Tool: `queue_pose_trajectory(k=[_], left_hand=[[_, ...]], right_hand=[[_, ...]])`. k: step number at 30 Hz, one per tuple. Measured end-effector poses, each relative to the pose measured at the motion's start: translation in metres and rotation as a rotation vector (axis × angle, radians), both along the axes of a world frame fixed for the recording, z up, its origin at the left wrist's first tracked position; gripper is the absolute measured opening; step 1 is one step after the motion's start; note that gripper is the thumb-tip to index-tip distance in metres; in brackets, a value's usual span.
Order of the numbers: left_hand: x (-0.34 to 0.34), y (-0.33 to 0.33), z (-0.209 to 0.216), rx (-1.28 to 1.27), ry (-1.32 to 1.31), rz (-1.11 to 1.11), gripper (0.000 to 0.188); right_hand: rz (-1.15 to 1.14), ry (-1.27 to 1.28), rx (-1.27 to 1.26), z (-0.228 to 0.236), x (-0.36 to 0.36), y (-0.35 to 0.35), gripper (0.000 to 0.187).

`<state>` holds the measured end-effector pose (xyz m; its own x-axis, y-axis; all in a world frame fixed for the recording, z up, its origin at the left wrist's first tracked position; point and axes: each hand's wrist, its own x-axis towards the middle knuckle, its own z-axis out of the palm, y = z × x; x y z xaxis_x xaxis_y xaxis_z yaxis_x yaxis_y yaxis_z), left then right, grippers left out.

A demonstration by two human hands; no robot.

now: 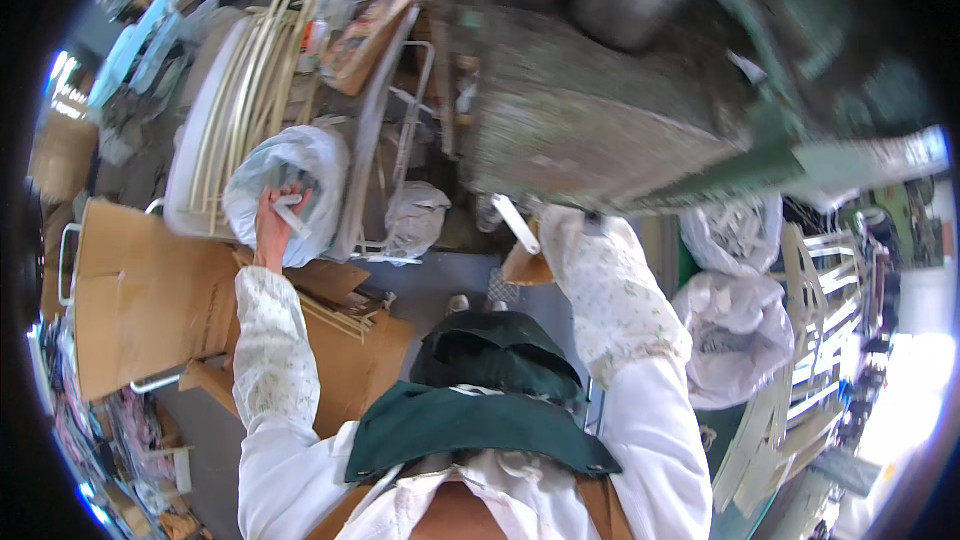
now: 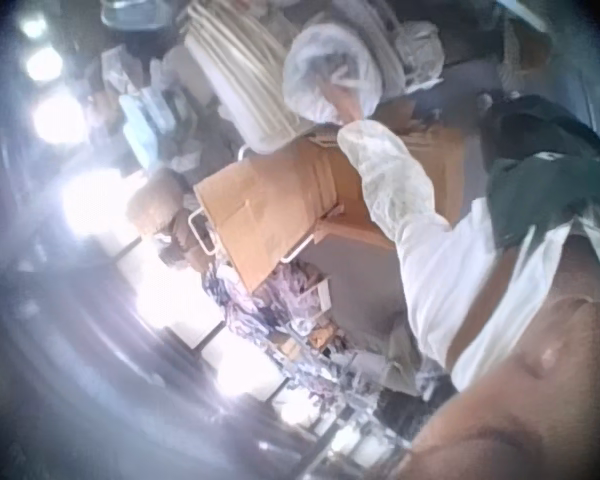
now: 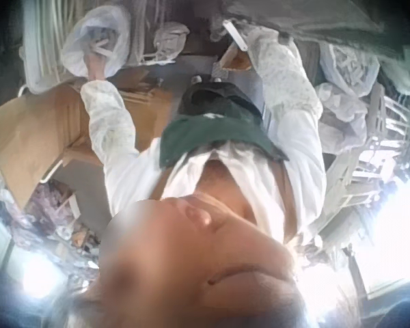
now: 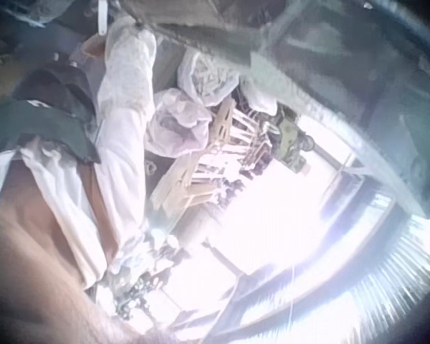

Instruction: The person repeatedly picks up small white plastic pieces, rubs their edges with a sanding block, and places them into a white bag. The process is repeated for multiple pieces in a cluttered workshop environment.

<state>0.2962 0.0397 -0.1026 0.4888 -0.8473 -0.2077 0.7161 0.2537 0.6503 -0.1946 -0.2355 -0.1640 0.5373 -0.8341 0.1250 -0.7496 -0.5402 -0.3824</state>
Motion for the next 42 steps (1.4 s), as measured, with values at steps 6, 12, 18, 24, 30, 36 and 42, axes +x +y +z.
queue_pose_trajectory(k=[6, 12, 18, 24, 30, 36, 42], left_hand=[[-0.167, -0.024, 0.038, 0.297, 0.269, -0.337, 0.031], [-0.259, -0.047, 0.092, 0.221, 0.189, -0.580, 0.032], [-0.290, -0.047, 0.117, 0.195, -0.113, -0.612, 0.019], [-0.280, -0.029, 0.113, 0.179, -0.315, -0.541, 0.022], [-0.298, -0.032, 0.132, 0.221, -0.388, -0.584, 0.026], [-0.302, -0.039, 0.142, 0.226, -0.556, -0.481, 0.025], [-0.302, -0.050, 0.157, 0.190, -0.574, -0.485, 0.023]], right_hand=[[0.018, -0.068, 0.017, 0.005, 0.015, -0.013, 0.030], [0.015, -0.126, 0.025, 0.003, 0.040, -0.013, 0.030], [0.015, -0.170, 0.026, 0.006, 0.041, -0.014, 0.030], [0.237, -0.622, 0.361, 0.164, 0.021, 0.063, 0.029], [0.075, -0.968, 0.834, 0.214, 0.018, 0.101, 0.023], [0.176, -1.017, 0.472, 0.138, 0.034, 0.078, 0.025], [0.148, -0.670, 0.454, 0.215, 0.017, 0.105, 0.029]])
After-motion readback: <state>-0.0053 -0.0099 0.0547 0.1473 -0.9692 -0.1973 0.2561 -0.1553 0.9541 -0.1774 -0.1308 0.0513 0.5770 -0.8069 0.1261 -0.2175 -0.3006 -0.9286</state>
